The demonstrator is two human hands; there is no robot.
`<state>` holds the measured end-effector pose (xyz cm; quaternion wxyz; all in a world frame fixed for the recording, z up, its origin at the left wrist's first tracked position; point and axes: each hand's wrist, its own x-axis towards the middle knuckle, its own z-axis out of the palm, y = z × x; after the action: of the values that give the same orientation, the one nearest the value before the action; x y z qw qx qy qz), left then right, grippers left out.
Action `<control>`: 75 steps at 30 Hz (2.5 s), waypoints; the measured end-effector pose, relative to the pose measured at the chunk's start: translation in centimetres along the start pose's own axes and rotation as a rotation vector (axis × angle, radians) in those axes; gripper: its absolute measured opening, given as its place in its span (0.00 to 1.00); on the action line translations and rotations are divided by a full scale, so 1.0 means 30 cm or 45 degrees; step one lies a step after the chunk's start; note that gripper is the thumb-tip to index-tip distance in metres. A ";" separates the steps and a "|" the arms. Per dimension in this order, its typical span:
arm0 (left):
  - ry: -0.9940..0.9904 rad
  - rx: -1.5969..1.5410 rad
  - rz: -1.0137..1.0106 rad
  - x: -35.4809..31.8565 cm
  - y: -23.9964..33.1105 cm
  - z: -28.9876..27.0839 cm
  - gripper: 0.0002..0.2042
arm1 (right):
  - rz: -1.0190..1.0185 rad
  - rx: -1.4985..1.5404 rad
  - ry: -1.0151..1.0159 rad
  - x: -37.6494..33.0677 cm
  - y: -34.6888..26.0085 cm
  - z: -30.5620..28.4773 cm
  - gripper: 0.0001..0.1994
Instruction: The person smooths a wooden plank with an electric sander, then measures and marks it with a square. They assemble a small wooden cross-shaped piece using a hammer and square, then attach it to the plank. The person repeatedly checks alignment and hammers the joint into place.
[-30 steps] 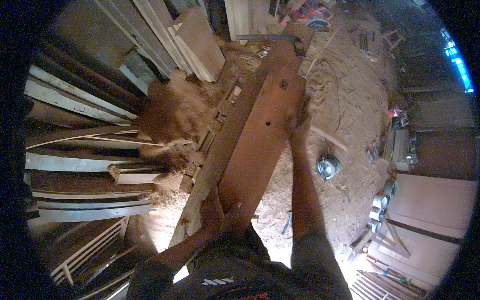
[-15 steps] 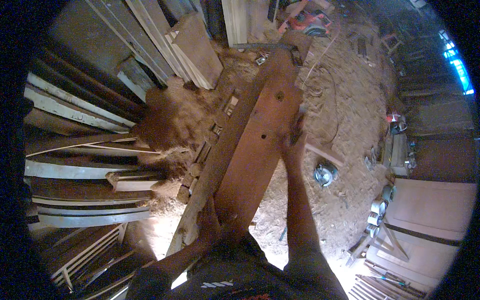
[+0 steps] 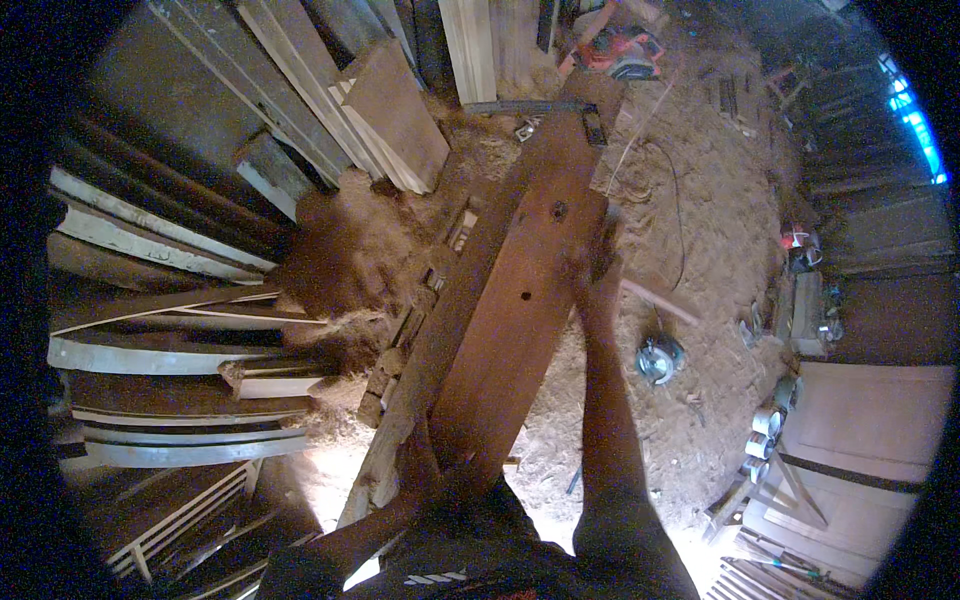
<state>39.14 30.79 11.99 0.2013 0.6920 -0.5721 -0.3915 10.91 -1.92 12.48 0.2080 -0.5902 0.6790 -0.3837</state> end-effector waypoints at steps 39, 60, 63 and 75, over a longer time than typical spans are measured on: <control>-0.629 -0.929 0.019 -0.369 -0.438 -0.134 0.44 | 0.410 0.035 0.046 -1.588 -0.370 -0.025 0.33; -0.748 -0.915 -0.066 -0.340 -0.495 -0.143 0.51 | 0.399 0.137 0.064 -1.776 -0.342 -0.092 0.32; -0.795 -0.846 -0.006 -0.324 -0.487 -0.137 0.54 | 0.367 0.079 0.079 -1.729 -0.361 -0.020 0.34; -0.735 0.007 0.052 -0.270 -0.337 -0.269 0.53 | 0.146 0.283 0.134 -1.168 -0.114 0.067 0.33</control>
<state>51.49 39.78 12.10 0.0360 0.5409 -0.6207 -0.5665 22.17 31.16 7.89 0.2577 -0.5027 0.6751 -0.4745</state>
